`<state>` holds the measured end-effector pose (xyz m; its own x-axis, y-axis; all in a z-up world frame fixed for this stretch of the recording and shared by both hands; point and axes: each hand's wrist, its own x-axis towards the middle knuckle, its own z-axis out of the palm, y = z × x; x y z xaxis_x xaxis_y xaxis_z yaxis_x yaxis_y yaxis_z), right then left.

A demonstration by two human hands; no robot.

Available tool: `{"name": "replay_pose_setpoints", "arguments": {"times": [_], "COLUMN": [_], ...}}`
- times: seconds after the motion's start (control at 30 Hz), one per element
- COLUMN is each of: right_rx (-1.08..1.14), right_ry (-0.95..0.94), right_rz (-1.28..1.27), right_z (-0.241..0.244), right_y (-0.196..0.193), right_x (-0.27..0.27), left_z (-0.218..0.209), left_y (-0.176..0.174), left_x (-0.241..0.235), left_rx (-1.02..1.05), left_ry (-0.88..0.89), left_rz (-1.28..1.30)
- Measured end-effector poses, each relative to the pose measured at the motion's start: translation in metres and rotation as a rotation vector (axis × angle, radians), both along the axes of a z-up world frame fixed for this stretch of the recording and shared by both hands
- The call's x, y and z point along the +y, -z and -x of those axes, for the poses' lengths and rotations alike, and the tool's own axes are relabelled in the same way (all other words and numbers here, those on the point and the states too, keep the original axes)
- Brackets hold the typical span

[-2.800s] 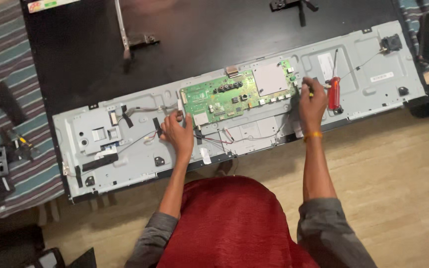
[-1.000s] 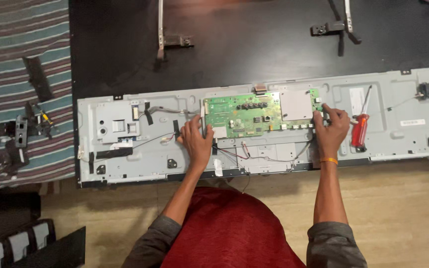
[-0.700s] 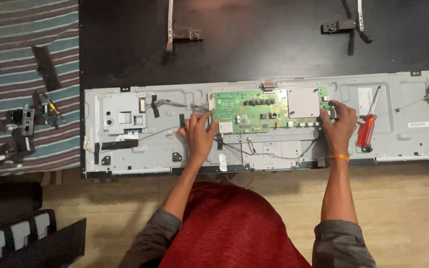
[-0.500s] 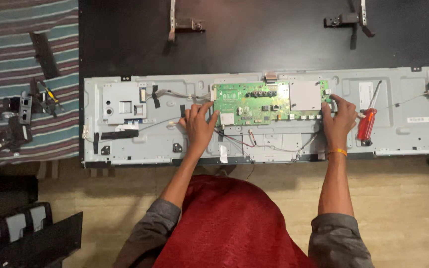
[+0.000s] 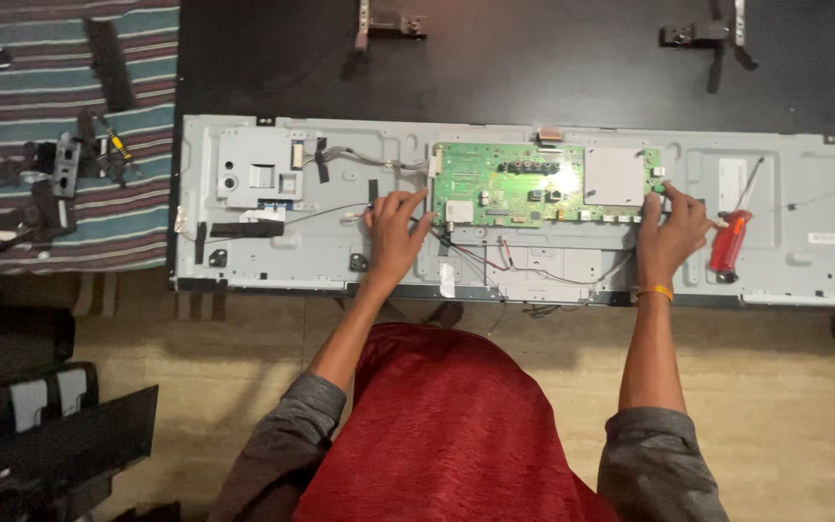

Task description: The person works on the back of a disassembled television, using a screwdriver to remove and install screws on a metal plate and circuit board. They connect wires and reposition internal components within the chassis.

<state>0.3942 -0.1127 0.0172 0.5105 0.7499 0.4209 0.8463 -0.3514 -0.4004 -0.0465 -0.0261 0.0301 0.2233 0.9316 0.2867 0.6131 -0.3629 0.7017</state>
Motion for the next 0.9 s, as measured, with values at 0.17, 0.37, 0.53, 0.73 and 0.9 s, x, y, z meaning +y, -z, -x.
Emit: {"name": "replay_pose_setpoints", "arguments": {"times": [0.17,0.37,0.53,0.73,0.9], "right_rx": [-0.050,-0.069,-0.078,-0.045,-0.080], "right_ry": [-0.012,-0.015,-0.019,-0.044,0.001], "right_rz": [-0.063,-0.056,-0.069,-0.102,-0.097], "right_z": [0.004,0.000,0.003,0.003,0.000], "right_y": [0.003,0.004,0.006,0.004,0.006], "right_x": [-0.001,-0.002,-0.007,-0.002,-0.004], "left_z": [0.007,0.008,0.011,0.012,0.008], "left_y": [-0.007,-0.022,-0.029,-0.030,-0.026], "left_x": [-0.017,-0.020,-0.022,-0.020,-0.020], "left_rx": [-0.041,-0.018,-0.062,-0.061,-0.019], "left_ry": [0.019,0.016,0.039,0.041,0.026], "left_rz": [-0.032,-0.045,-0.066,-0.053,-0.060]}}
